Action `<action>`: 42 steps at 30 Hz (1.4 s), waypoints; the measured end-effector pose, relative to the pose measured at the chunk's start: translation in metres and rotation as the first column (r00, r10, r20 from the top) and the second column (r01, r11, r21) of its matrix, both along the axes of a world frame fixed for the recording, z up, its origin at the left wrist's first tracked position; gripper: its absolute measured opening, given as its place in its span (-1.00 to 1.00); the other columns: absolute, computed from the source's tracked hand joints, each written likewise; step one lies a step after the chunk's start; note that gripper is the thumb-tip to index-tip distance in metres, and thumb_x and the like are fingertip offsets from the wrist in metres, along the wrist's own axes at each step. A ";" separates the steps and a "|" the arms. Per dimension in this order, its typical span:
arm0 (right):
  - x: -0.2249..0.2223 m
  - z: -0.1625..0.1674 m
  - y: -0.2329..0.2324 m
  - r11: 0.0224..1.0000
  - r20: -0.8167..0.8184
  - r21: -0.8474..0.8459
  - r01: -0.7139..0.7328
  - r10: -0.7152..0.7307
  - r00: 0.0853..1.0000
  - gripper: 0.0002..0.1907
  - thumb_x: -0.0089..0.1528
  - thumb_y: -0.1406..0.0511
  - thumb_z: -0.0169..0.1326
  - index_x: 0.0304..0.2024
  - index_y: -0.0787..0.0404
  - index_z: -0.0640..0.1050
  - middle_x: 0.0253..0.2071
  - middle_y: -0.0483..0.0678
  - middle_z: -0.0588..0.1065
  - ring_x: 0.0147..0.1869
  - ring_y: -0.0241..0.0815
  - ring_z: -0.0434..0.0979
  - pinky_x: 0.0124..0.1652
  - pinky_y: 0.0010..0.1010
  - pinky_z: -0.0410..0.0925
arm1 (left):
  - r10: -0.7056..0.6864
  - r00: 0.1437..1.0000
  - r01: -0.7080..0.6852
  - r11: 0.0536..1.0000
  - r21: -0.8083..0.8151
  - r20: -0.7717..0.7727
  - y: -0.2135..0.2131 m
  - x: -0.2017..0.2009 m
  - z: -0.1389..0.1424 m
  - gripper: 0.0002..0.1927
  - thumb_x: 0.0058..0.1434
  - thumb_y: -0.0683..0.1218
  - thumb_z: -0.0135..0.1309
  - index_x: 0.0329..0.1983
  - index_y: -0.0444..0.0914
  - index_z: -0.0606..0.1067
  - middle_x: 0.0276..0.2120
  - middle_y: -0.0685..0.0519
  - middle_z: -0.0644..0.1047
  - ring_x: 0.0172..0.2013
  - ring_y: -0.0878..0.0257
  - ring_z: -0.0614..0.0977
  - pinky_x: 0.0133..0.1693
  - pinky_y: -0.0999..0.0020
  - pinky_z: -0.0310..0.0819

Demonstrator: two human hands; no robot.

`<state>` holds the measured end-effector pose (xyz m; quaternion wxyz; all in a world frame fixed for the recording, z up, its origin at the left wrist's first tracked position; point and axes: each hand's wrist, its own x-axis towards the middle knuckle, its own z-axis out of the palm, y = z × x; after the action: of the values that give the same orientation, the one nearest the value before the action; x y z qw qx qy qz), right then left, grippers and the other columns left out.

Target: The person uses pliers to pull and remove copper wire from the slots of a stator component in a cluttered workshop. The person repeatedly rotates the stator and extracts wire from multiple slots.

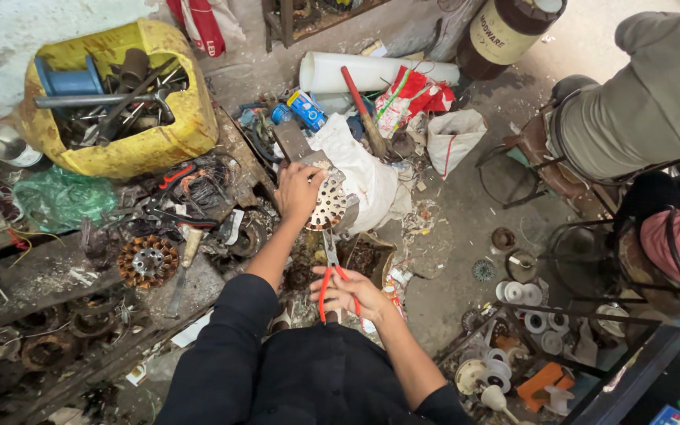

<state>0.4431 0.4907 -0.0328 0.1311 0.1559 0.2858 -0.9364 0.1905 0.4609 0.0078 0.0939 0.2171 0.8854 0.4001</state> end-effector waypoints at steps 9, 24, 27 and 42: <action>-0.023 -0.020 -0.030 0.895 0.045 -0.372 0.244 -0.245 0.968 -0.85 0.51 0.23 -0.03 0.07 0.12 0.41 -0.28 -0.07 0.38 -0.24 -0.15 0.41 -0.25 -0.23 0.35 | 0.004 1.000 -0.004 1.000 0.005 0.000 0.000 0.002 0.001 -0.73 0.23 0.19 0.16 -0.17 -0.01 0.68 -0.03 0.09 0.53 0.10 0.06 0.48 0.01 0.02 0.41; -0.011 -0.005 0.006 -0.480 -0.229 0.858 0.183 -0.038 0.973 -0.69 0.17 0.41 0.11 -0.02 0.30 0.46 -0.19 0.14 0.48 -0.11 0.17 0.46 -0.14 -0.01 0.25 | 0.058 0.998 -0.057 0.998 0.015 -0.011 0.002 0.008 -0.005 -0.76 0.26 0.14 0.14 -0.15 -0.04 0.65 -0.01 0.06 0.50 0.09 0.02 0.48 -0.04 -0.06 0.39; 0.015 0.000 -0.005 -0.548 -0.362 0.789 0.278 -0.048 0.931 -0.61 0.08 0.45 0.10 -0.02 0.29 0.45 -0.18 0.16 0.46 -0.09 0.19 0.45 -0.11 -0.01 0.27 | 0.055 0.996 -0.055 0.999 0.001 -0.065 0.002 0.006 -0.015 -0.78 0.26 0.15 0.15 -0.17 -0.02 0.64 -0.02 0.04 0.50 0.07 0.01 0.50 -0.03 -0.02 0.44; 0.202 -0.109 -0.026 0.616 0.497 0.788 0.006 -0.642 0.583 -0.72 0.36 0.17 0.00 -0.01 0.21 0.51 -0.38 0.08 0.60 -0.44 -0.09 0.61 -0.40 -0.19 0.47 | 0.142 0.981 -0.146 0.989 -0.018 -0.133 0.005 0.017 -0.050 -0.76 0.29 0.14 0.16 -0.11 -0.04 0.63 0.03 -0.03 0.48 0.06 -0.09 0.47 -0.02 -0.05 0.38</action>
<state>0.6452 0.4650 -0.1417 -0.0285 0.6166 0.5077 -0.6011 0.2076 0.4663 -0.0417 0.0091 0.1770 0.9086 0.3782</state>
